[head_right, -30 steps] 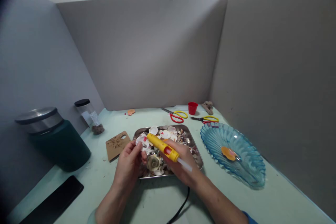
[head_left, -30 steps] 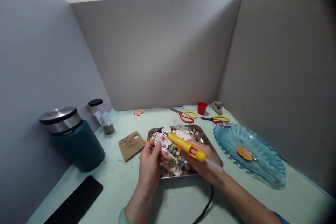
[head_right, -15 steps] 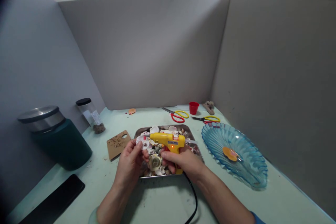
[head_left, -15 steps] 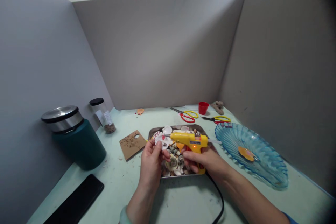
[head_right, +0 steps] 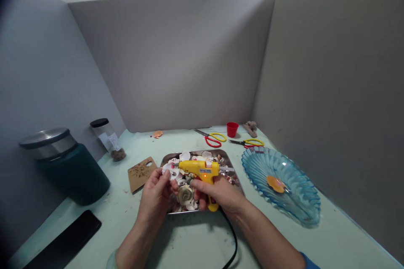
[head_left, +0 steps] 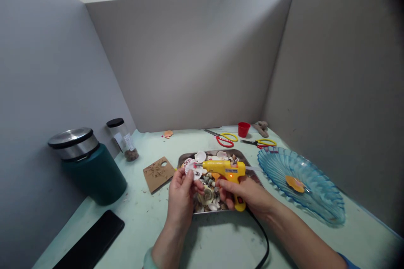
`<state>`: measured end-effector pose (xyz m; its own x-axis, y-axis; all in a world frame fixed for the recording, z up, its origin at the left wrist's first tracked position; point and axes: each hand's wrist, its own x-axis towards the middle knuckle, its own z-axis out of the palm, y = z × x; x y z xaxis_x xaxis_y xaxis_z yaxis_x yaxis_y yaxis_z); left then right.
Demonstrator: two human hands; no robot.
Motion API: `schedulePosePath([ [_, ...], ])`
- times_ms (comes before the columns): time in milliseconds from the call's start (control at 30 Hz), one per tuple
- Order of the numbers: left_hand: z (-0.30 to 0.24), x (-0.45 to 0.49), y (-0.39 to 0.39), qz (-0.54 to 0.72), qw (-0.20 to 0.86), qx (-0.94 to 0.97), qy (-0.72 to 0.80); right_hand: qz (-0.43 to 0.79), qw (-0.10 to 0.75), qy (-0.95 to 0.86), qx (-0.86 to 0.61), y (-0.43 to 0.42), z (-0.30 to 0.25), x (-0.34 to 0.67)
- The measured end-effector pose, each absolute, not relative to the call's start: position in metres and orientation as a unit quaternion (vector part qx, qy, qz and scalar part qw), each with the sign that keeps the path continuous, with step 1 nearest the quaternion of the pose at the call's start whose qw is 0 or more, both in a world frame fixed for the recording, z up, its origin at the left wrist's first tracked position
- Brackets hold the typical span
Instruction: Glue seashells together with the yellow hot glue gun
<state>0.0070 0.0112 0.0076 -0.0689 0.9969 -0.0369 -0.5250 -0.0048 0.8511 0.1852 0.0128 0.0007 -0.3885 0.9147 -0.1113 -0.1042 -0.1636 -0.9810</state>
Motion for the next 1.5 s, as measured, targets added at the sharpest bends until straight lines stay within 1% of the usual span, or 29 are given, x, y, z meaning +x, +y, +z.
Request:
schedulePosePath([
  [100, 0.0083, 0.0071, 0.0117, 0.647, 0.588, 0.317, 0.368, 0.655, 0.387, -0.517, -0.392, 0.0118, 0.0028, 0.1848],
  [300, 0.0088, 0.0076, 0.0109, 0.623, 0.607, 0.328, 0.369, 0.660, 0.396, -0.500, -0.396, 0.0117, 0.0034, 0.1846],
  [500, 0.0079, 0.0066, 0.0120, 0.640, 0.594, 0.317, 0.370, 0.664, 0.385, -0.513, -0.385, 0.0125, 0.0030, 0.1845],
  [800, 0.0038, 0.0066, 0.0129, 0.608, 0.615, 0.348, 0.361, 0.651, 0.394, -0.521, -0.388, 0.0118, 0.0031, 0.1844],
  [1500, 0.0025, 0.0063, 0.0129, 0.589, 0.605, 0.382, 0.376, 0.655, 0.416, -0.495, -0.391, 0.0125, 0.0009, 0.1820],
])
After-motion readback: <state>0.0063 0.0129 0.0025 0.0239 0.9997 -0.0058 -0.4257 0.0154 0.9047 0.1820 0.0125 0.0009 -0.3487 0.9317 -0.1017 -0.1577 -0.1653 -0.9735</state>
